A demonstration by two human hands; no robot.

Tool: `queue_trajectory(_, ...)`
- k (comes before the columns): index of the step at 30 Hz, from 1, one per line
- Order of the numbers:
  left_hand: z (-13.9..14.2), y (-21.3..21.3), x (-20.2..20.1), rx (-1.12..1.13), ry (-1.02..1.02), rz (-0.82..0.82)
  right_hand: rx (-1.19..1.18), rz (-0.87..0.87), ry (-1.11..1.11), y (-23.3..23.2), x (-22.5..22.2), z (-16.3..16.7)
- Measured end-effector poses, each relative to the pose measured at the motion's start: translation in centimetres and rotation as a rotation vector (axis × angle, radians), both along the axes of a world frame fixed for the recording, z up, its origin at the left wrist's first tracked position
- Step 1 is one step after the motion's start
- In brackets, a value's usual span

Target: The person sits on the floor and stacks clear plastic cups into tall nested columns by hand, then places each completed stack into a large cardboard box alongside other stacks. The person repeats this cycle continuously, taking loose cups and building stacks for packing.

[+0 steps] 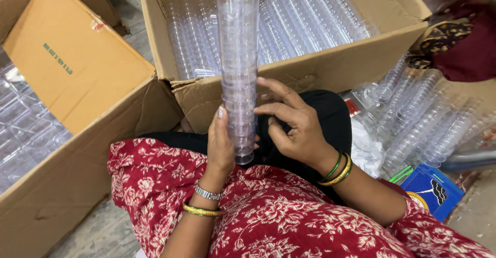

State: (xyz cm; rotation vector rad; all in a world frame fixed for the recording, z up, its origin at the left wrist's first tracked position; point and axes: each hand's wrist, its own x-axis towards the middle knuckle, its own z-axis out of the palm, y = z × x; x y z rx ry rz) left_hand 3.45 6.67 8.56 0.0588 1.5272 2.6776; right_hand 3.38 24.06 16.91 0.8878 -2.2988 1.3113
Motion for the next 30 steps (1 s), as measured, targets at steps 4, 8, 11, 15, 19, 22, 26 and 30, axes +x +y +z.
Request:
queue_trajectory(4,0.2,0.1,0.0,-0.031,0.020,-0.005,0.015,-0.042,0.043,0.1,0.0,0.7)
queue_trajectory(8,0.3,0.4,0.0,-0.081,0.050,-0.015,-0.170,-0.090,-0.185,0.2,-0.4,1.5)
queue_trajectory(11,0.0,0.6,0.2,-0.112,0.065,-0.011,-0.091,-0.149,-0.090,0.6,-1.1,2.0)
queue_trajectory(15,-0.5,0.7,-0.1,-0.096,0.044,-0.012,-0.116,-0.152,-0.070,0.9,-1.6,2.6)
queue_trajectory(19,-1.3,0.8,-0.4,-0.115,0.065,-0.004,-0.101,-0.163,0.107,1.5,-2.5,3.4)
queue_trajectory(22,-2.2,0.9,-0.5,-0.102,0.058,0.005,-0.108,-0.145,0.139,1.8,-3.0,3.8)
queue_trajectory(26,-2.9,0.9,-0.8,-0.150,0.116,0.054,-0.125,-0.138,0.127,2.1,-3.5,4.3)
queue_trajectory(30,-3.6,0.7,-1.0,-0.205,0.248,0.074,-0.255,-0.212,-0.021,2.5,-3.9,4.8)
